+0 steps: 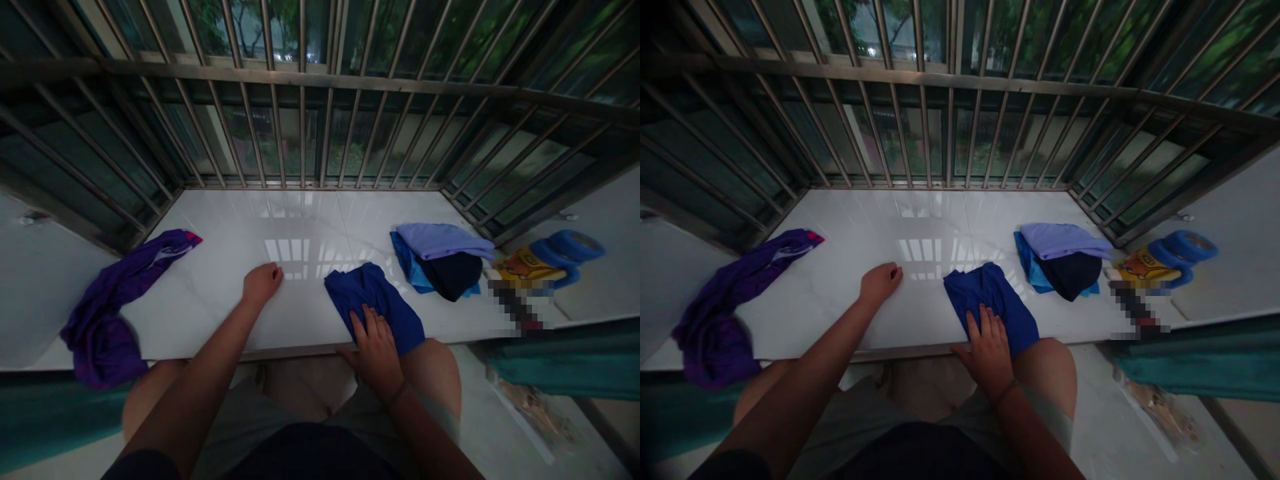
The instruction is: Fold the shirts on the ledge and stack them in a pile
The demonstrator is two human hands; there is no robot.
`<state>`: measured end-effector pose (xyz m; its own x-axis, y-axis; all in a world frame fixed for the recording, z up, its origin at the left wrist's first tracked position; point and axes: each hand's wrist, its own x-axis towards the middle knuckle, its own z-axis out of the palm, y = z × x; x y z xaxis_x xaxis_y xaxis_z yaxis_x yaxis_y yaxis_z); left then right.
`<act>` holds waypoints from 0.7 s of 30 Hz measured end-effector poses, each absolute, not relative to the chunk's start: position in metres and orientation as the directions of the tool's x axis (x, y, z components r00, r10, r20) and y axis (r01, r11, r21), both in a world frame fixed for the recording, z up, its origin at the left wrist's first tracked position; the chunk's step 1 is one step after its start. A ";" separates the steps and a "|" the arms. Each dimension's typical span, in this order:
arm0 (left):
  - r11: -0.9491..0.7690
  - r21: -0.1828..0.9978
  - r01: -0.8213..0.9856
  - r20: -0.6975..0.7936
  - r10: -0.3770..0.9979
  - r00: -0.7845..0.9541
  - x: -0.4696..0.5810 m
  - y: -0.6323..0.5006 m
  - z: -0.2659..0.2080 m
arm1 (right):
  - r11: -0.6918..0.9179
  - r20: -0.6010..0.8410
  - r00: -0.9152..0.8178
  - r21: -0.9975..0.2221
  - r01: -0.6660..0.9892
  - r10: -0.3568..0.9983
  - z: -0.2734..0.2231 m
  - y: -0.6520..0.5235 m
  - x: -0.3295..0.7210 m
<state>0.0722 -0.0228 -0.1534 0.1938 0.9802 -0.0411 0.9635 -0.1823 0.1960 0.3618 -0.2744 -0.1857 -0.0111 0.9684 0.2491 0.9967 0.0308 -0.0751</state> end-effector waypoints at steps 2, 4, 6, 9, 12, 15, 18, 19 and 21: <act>-0.183 0.192 0.964 -0.038 0.980 0.194 0.073 -0.023 -0.153 | 0.050 0.232 -0.036 -0.054 0.997 0.972 -0.184 -0.277 0.364; -0.183 0.192 0.964 -0.034 0.981 0.193 0.073 -0.024 -0.152 | 0.066 0.214 -0.055 -0.046 0.997 0.975 -0.180 -0.279 0.369; -0.183 0.197 0.963 -0.029 0.981 0.192 0.073 -0.025 -0.151 | 0.080 0.199 -0.067 -0.062 0.995 0.978 -0.176 -0.282 0.376; -0.185 0.210 0.960 -0.022 0.981 0.193 0.073 -0.025 -0.152 | 0.092 0.194 -0.065 -0.132 0.987 0.979 -0.171 -0.290 0.385; -0.183 0.220 0.958 -0.015 0.982 0.191 0.072 -0.025 -0.153 | 0.075 0.181 -0.019 -0.304 0.950 0.983 -0.163 -0.301 0.387; -0.182 0.222 0.958 -0.017 0.982 0.190 0.071 -0.024 -0.156 | -0.002 0.176 0.119 -0.552 0.834 0.977 -0.143 -0.310 0.387; -0.183 0.218 0.959 -0.021 0.981 0.192 0.071 -0.023 -0.157 | -0.070 0.140 0.278 -0.774 0.630 0.950 -0.110 -0.307 0.390; -0.183 0.216 0.959 -0.021 0.981 0.192 0.072 -0.022 -0.156 | -0.077 0.120 0.314 -0.833 0.548 0.942 -0.098 -0.303 0.393; -0.182 0.214 0.960 -0.021 0.981 0.190 0.072 -0.022 -0.156 | -0.084 0.049 0.349 -0.931 0.355 0.936 -0.076 -0.288 0.402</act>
